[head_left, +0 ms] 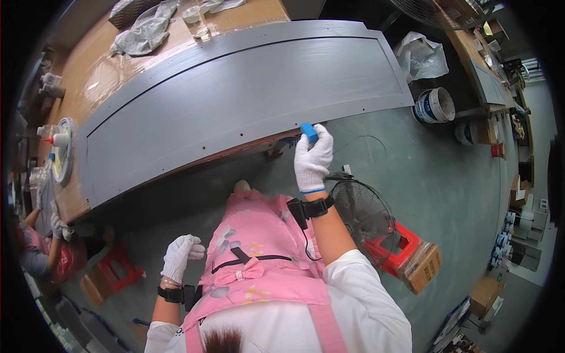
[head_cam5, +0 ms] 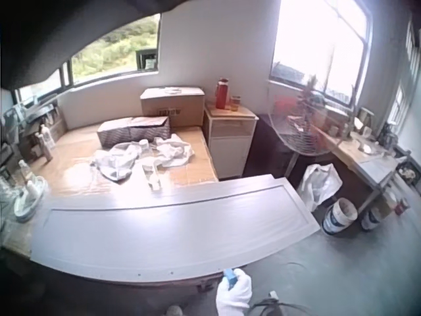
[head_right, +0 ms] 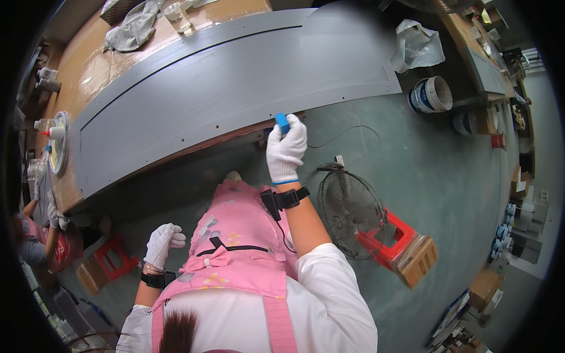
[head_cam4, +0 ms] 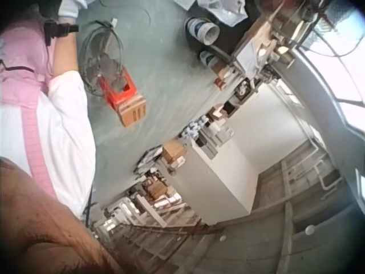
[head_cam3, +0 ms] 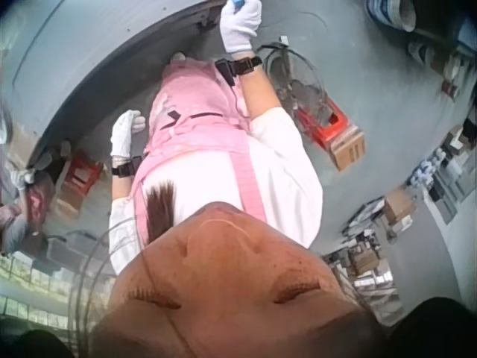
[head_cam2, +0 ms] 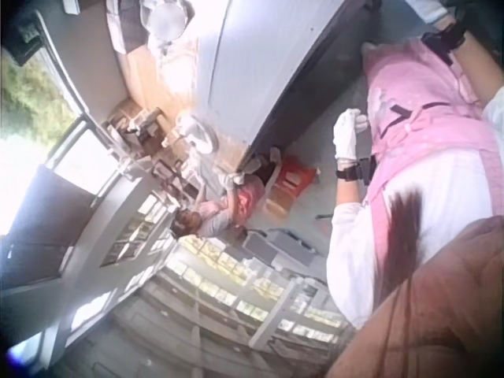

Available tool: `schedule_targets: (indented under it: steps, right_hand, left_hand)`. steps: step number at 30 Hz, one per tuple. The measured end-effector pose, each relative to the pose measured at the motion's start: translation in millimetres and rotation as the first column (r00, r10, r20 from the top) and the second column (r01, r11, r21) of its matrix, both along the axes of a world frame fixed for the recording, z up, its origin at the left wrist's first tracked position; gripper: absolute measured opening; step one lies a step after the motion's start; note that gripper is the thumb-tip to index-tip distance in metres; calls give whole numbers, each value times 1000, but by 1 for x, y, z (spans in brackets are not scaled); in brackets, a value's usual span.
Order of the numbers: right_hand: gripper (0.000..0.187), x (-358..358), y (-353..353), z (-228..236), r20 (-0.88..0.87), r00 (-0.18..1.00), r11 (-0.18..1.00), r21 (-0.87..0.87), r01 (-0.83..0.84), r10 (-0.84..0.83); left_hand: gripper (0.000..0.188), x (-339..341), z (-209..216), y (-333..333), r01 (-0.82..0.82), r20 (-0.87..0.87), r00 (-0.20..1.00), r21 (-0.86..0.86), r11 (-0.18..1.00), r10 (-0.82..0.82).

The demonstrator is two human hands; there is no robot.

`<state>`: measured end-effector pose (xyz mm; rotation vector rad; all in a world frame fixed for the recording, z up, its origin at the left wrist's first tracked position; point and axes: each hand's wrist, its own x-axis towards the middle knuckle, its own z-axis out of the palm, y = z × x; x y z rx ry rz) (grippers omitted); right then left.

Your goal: The recorder uses a scraper and sanding block to finish the surface of a grey furniture panel.

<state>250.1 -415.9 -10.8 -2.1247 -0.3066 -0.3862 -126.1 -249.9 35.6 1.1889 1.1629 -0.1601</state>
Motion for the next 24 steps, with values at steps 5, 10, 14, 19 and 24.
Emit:
schedule_targets:
  steps: [5, 10, 14, 19, 24]
  right_hand:
    - [32, -25, 23, -2, 13, 1000, 1000, 12, -9, 8]
    - [33, -95, 76, -8, -29, 974, 975, 34, -222, 223]
    - [34, -110, 97, 0, -41, 997, 998, 32, -59, 61]
    - [33, -152, 138, -8, 76, 996, 998, 15, 56, -57]
    - [35, -226, 188, -10, -98, 984, 988, 57, -146, 151]
  left_hand:
    - [35, -26, 13, 11, -16, 27, 999, -17, 1000, 16]
    - [39, -53, 10, 55, 31, 60, 998, -7, 1000, -30]
    - [37, -86, 3, 111, 64, 35, 997, 17, 998, -64]
    - [36, -126, -8, 193, 82, 67, 994, 14, 997, -83]
    - [35, -145, -9, 234, 96, 66, 993, 15, 995, -97]
